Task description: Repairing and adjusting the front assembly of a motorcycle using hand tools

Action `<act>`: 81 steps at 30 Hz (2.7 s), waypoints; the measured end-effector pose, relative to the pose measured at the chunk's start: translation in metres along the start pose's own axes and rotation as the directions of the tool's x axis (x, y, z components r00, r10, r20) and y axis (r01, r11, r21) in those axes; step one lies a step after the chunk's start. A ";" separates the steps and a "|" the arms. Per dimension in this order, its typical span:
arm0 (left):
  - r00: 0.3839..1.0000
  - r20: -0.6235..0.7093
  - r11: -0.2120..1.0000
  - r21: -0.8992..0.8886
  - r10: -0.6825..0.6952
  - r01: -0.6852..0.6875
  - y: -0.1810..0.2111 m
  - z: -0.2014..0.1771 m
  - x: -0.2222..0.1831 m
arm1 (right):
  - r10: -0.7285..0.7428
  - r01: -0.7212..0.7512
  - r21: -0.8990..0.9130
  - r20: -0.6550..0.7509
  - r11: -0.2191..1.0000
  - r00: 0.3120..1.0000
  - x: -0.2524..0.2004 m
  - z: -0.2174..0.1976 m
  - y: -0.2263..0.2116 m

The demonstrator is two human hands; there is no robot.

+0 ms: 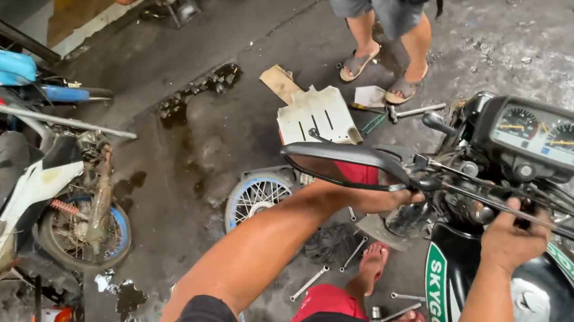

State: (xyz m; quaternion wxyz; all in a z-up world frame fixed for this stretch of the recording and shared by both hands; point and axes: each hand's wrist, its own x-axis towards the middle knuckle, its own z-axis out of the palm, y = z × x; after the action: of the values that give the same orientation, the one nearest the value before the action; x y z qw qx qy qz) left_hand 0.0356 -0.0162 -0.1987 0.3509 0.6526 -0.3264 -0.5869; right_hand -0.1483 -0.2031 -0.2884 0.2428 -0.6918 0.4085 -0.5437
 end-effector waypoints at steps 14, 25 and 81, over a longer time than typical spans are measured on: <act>1.000 0.029 0.991 0.135 0.001 -0.005 0.010 -0.005 -0.016 | 0.121 -0.112 0.183 -0.037 0.977 0.992 0.004 0.012 -0.010; 0.866 0.149 0.840 -0.365 0.478 -0.401 -0.066 -0.053 0.044 | 0.182 -0.164 0.264 -0.044 0.950 0.982 -0.002 0.042 0.051; 0.958 -0.056 0.845 0.487 0.282 -0.220 0.085 0.005 -0.062 | 0.130 -0.130 0.028 0.018 0.991 0.991 0.003 0.013 0.025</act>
State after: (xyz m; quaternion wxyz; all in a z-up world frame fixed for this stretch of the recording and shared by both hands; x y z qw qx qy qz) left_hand 0.0233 -0.0104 -0.0945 0.2735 0.7058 -0.5204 -0.3953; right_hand -0.1433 -0.2204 -0.3097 0.2911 -0.6645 0.4426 -0.5271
